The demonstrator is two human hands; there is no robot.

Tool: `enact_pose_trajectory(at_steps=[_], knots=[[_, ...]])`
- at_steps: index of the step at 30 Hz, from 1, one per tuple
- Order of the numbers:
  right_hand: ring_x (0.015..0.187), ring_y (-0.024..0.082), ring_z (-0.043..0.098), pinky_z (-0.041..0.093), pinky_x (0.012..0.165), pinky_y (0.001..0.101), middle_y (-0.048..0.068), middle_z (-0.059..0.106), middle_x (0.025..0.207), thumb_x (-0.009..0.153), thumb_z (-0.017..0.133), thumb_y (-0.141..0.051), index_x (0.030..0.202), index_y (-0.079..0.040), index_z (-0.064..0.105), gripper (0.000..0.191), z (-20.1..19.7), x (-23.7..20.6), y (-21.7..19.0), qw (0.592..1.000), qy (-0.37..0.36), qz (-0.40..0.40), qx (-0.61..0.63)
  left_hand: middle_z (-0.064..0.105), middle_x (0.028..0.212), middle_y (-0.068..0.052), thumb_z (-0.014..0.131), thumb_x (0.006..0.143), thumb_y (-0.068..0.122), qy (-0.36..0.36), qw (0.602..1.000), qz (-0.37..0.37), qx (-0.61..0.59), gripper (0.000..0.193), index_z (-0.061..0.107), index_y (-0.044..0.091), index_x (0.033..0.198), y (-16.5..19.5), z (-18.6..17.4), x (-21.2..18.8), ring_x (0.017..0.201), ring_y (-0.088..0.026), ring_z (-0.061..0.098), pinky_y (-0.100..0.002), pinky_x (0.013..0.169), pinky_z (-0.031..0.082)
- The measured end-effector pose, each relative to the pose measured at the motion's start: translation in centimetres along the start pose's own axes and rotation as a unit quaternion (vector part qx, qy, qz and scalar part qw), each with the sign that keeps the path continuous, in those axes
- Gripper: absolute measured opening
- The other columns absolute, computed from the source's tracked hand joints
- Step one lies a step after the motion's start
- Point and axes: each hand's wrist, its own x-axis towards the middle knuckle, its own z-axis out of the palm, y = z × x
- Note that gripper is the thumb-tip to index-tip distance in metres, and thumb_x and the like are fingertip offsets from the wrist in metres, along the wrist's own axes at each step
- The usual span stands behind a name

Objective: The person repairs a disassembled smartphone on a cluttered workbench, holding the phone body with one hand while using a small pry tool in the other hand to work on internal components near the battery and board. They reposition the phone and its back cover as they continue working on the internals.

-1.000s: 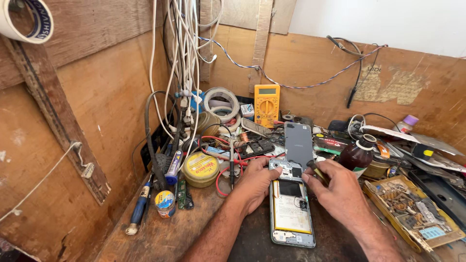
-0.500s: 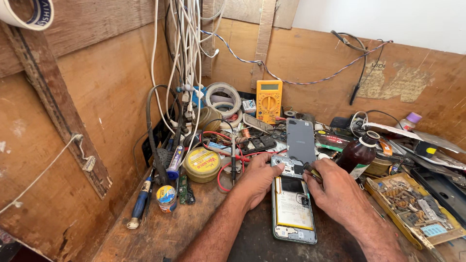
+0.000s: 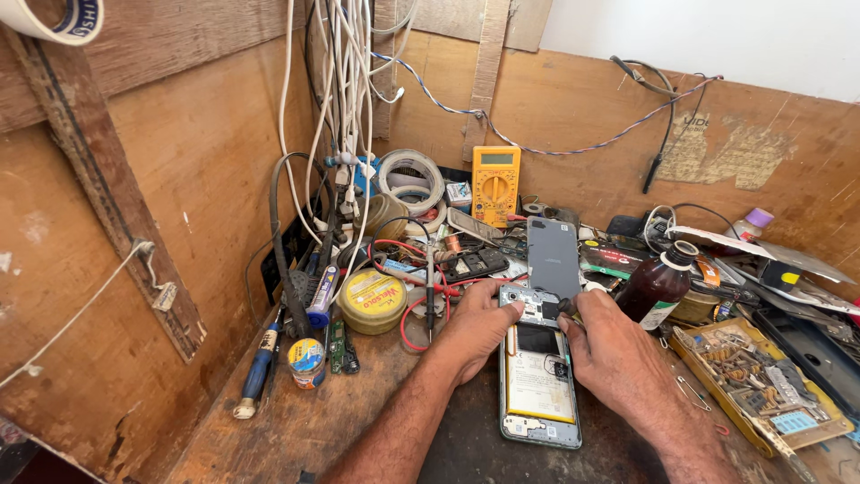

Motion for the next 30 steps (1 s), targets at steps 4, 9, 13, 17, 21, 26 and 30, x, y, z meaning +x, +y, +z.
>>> enact_pose_trajectory(at_steps=[4, 9, 13, 17, 21, 26, 30], knots=[[0.094, 0.04, 0.067, 0.054, 0.079, 0.0511, 0.018, 0.061, 0.106, 0.094, 0.061, -0.022, 0.112, -0.004, 0.055, 0.027, 0.3, -0.1, -0.2, 0.999, 0.01, -0.031, -0.034, 0.071, 0.109, -0.013, 0.059, 0.095, 0.002, 0.017, 1.0, -0.007, -0.003, 0.044, 0.051, -0.002, 0.138, -0.3, 0.0, 0.2, 0.096, -0.017, 0.07, -0.031, 0.082, 0.057], [0.091, 0.037, 0.068, 0.054, 0.081, 0.049, 0.019, 0.063, 0.101, 0.095, 0.061, -0.017, 0.107, -0.001, 0.059, 0.02, 0.9, 0.5, 0.8, 0.998, 0.057, -0.027, 0.015, 0.071, 0.109, -0.013, 0.061, 0.094, 0.003, 0.029, 0.999, -0.01, 0.02, 0.048, 0.047, -0.001, 0.14, -0.6, -0.1, 0.3, 0.096, -0.017, 0.069, -0.032, 0.082, 0.056], [0.09, 0.035, 0.068, 0.054, 0.08, 0.0483, 0.02, 0.066, 0.097, 0.093, 0.063, -0.015, 0.098, 0.003, 0.062, 0.019, 0.6, 0.8, 1.9, 0.995, 0.073, -0.032, 0.056, 0.072, 0.11, -0.013, 0.06, 0.094, 0.002, 0.012, 1.0, 0.003, 0.002, 0.046, 0.051, -0.005, 0.138, -0.6, -0.1, 0.2, 0.097, -0.017, 0.07, -0.032, 0.083, 0.057], [0.087, 0.031, 0.072, 0.056, 0.08, 0.0464, 0.018, 0.07, 0.094, 0.094, 0.066, -0.021, 0.099, 0.001, 0.066, 0.023, -0.3, 0.5, 2.8, 0.997, 0.02, 0.028, 0.071, 0.072, 0.109, -0.014, 0.06, 0.094, 0.002, 0.015, 1.0, -0.005, 0.006, 0.044, 0.053, -0.002, 0.137, -0.3, -0.2, 0.1, 0.096, -0.017, 0.07, -0.032, 0.083, 0.056], [0.092, 0.032, 0.071, 0.055, 0.082, 0.0469, 0.016, 0.074, 0.096, 0.092, 0.072, -0.027, 0.103, -0.004, 0.073, 0.026, -0.8, 0.0, 3.1, 0.999, -0.031, 0.022, 0.033, 0.073, 0.105, -0.013, 0.06, 0.094, 0.002, 0.011, 1.0, 0.005, 0.016, 0.041, 0.057, -0.004, 0.134, -0.1, -0.2, -0.1, 0.093, -0.018, 0.07, -0.032, 0.08, 0.057], [0.086, 0.03, 0.071, 0.055, 0.078, 0.0457, 0.014, 0.072, 0.093, 0.091, 0.073, -0.029, 0.104, -0.004, 0.074, 0.029, -1.0, -0.1, 3.1, 0.998, -0.034, 0.029, 0.046, 0.074, 0.105, -0.013, 0.06, 0.095, 0.001, 0.006, 1.0, -0.012, 0.0, 0.039, 0.057, -0.002, 0.133, 0.2, -0.3, -0.2, 0.093, -0.017, 0.072, -0.031, 0.08, 0.058], [0.083, 0.028, 0.067, 0.054, 0.075, 0.0444, 0.014, 0.069, 0.09, 0.093, 0.074, -0.028, 0.103, -0.003, 0.074, 0.027, -0.9, 0.0, 2.6, 0.995, -0.001, 0.077, 0.058, 0.075, 0.106, -0.013, 0.059, 0.095, 0.002, -0.008, 1.0, -0.007, -0.013, 0.037, 0.057, -0.003, 0.131, 0.3, -0.2, -0.2, 0.093, -0.017, 0.072, -0.031, 0.081, 0.058]])
